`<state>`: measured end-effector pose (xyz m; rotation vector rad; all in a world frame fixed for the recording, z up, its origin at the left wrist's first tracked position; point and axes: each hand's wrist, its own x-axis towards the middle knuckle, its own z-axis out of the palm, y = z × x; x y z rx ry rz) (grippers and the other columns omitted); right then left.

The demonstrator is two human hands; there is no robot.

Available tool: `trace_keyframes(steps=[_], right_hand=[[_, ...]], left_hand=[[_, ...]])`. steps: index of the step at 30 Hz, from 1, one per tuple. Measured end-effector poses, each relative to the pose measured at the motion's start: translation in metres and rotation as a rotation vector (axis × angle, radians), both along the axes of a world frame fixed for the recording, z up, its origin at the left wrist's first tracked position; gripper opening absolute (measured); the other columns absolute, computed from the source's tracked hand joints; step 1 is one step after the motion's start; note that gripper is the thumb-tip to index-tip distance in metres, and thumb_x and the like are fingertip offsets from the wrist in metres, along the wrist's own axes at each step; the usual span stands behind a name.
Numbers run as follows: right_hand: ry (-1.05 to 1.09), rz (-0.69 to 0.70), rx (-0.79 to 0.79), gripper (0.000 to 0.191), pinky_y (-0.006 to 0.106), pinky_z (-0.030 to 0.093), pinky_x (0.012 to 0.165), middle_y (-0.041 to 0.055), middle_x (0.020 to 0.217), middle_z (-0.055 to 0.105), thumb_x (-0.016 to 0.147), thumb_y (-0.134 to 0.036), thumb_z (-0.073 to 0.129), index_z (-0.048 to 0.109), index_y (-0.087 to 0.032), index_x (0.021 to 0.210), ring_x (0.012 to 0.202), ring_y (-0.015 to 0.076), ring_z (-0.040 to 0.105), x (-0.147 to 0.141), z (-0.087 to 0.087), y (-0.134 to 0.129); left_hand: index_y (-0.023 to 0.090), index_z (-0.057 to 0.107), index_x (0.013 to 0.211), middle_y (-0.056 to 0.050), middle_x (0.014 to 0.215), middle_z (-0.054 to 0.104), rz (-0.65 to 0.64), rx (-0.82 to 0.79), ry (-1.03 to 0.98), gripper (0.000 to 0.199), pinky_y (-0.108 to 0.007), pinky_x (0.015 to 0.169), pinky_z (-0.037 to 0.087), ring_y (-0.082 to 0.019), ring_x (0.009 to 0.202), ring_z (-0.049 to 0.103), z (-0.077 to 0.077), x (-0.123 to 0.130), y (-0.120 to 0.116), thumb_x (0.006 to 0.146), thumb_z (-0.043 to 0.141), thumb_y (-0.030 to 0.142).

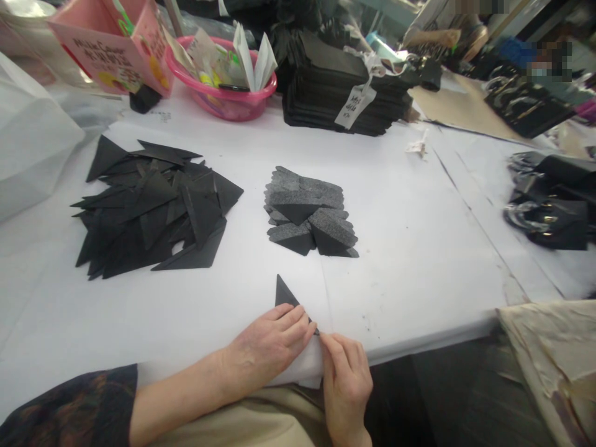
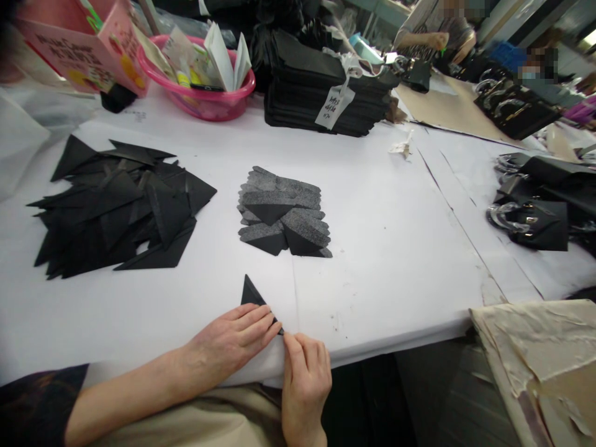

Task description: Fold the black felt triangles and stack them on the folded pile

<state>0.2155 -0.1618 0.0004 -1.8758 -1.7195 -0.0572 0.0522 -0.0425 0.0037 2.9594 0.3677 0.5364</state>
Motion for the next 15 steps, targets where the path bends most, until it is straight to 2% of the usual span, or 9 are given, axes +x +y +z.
trace_keyframes(steps=[5,15], right_hand=[[-0.031,0.010,0.006,0.019,0.032,0.045,0.077,0.0066,0.094,0.064,0.093,-0.012,0.060,0.067,-0.018,0.110,0.084,0.0174,0.056,0.0006,0.0000,-0.0013],[-0.070,0.018,-0.027,0.021,0.031,0.046,0.078,0.0072,0.094,0.063,0.095,-0.011,0.055,0.067,-0.017,0.112,0.084,0.0166,0.056,0.0026,0.0024,-0.0036]], left_hand=[[0.008,0.055,0.127,-0.012,0.120,0.059,-0.001,0.001,-0.002,0.030,-0.040,0.104,0.041,-0.025,0.121,0.052,0.0013,-0.0010,-0.0003,0.100,0.047,0.014],[0.008,0.056,0.129,-0.012,0.123,0.058,0.009,0.019,0.021,0.032,-0.039,0.104,0.040,-0.026,0.122,0.051,0.0039,-0.0014,-0.0031,0.101,0.041,0.014]])
